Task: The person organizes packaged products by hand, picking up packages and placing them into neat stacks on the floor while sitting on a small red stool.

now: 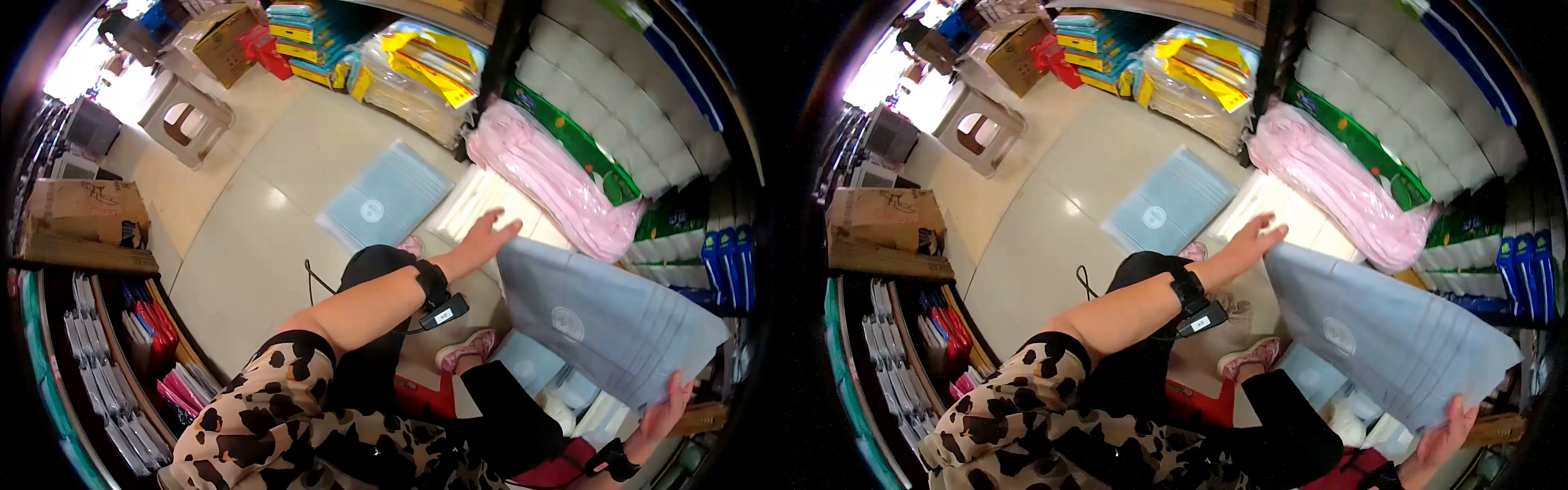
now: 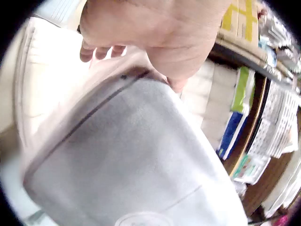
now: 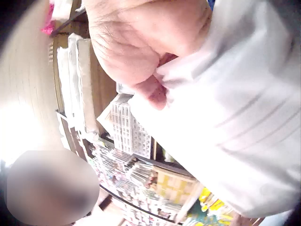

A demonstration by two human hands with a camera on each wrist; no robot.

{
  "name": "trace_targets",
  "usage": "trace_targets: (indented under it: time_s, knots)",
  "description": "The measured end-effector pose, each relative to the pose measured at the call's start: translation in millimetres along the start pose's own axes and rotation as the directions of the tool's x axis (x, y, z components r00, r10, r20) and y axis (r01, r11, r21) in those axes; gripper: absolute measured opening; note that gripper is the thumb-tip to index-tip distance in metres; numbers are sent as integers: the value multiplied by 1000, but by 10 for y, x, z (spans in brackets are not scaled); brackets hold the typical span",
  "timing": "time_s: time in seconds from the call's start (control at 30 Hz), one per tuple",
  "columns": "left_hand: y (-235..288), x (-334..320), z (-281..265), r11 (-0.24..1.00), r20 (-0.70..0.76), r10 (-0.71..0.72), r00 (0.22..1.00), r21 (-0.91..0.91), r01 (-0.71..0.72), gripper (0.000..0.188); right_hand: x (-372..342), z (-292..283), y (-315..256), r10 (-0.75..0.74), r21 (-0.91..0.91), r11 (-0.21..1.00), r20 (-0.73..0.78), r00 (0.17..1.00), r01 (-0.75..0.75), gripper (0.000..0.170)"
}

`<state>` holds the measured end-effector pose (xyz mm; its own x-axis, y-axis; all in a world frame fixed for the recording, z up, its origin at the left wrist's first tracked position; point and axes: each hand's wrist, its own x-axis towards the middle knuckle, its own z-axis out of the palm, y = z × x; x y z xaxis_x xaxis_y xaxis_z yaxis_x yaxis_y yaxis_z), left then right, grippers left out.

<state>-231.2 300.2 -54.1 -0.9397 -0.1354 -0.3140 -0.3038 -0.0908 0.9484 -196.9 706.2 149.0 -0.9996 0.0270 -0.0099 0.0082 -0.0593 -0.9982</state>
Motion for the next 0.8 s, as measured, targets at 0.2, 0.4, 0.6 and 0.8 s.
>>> trace_targets:
  time_s: [0.2,0.4,0.6,0.8]
  knots:
    - [323,25,-752,882,390,64,918,-452,130,67,156,476,62,163,430,884,84,983,-183,43]
    - [203,-203,-1081,845,516,150,843,-510,162,50,513,1306,142,361,541,794,-49,931,-279,44]
    - [227,-295,-1346,814,308,99,946,-572,101,51,1180,1448,968,232,331,914,42,972,-233,43]
    - [289,-749,-1978,788,40,-3,999,-615,27,46,1092,2230,1501,330,116,913,348,877,-390,55]
